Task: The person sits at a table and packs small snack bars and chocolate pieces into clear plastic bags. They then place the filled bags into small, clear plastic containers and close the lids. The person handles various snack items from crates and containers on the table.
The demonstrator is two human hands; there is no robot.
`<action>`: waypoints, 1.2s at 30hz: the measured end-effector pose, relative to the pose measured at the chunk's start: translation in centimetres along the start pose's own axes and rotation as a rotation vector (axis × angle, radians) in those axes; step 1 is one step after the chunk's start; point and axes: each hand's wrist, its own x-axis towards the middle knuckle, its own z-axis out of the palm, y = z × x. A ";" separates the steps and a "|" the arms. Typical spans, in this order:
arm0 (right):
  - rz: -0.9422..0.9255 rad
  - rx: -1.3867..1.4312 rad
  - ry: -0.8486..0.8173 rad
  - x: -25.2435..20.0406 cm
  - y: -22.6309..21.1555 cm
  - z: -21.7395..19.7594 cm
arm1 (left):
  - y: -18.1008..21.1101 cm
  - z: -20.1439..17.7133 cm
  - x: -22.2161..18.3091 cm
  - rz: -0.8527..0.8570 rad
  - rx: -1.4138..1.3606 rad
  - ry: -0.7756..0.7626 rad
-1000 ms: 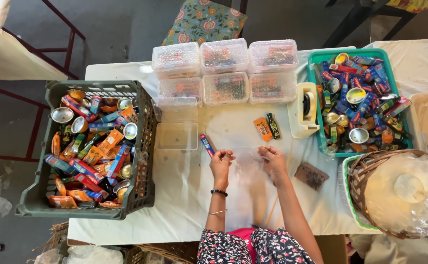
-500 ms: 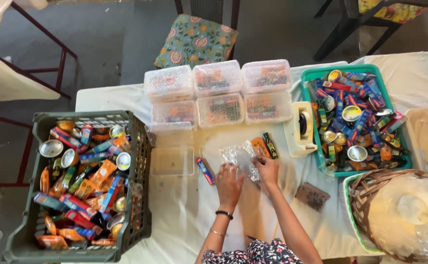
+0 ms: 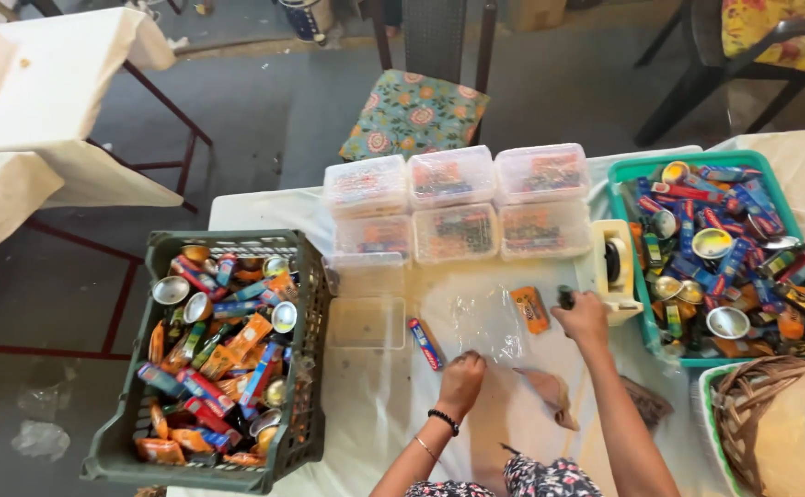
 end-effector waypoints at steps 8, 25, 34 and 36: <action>0.257 0.908 -0.122 -13.1 -3.0 -4.8 | 2.6 -1.6 0.7 -0.365 -0.346 -0.020; 0.587 1.694 -0.037 -19.1 -1.1 7.2 | 7.2 -7.4 0.3 -0.565 -0.554 0.238; 0.795 1.742 -0.127 -16.9 -2.7 11.4 | 8.1 -7.4 0.2 -0.426 -0.421 0.146; 0.859 1.759 -0.098 -16.0 -2.3 14.3 | 8.1 -7.1 0.1 -0.402 -0.398 0.162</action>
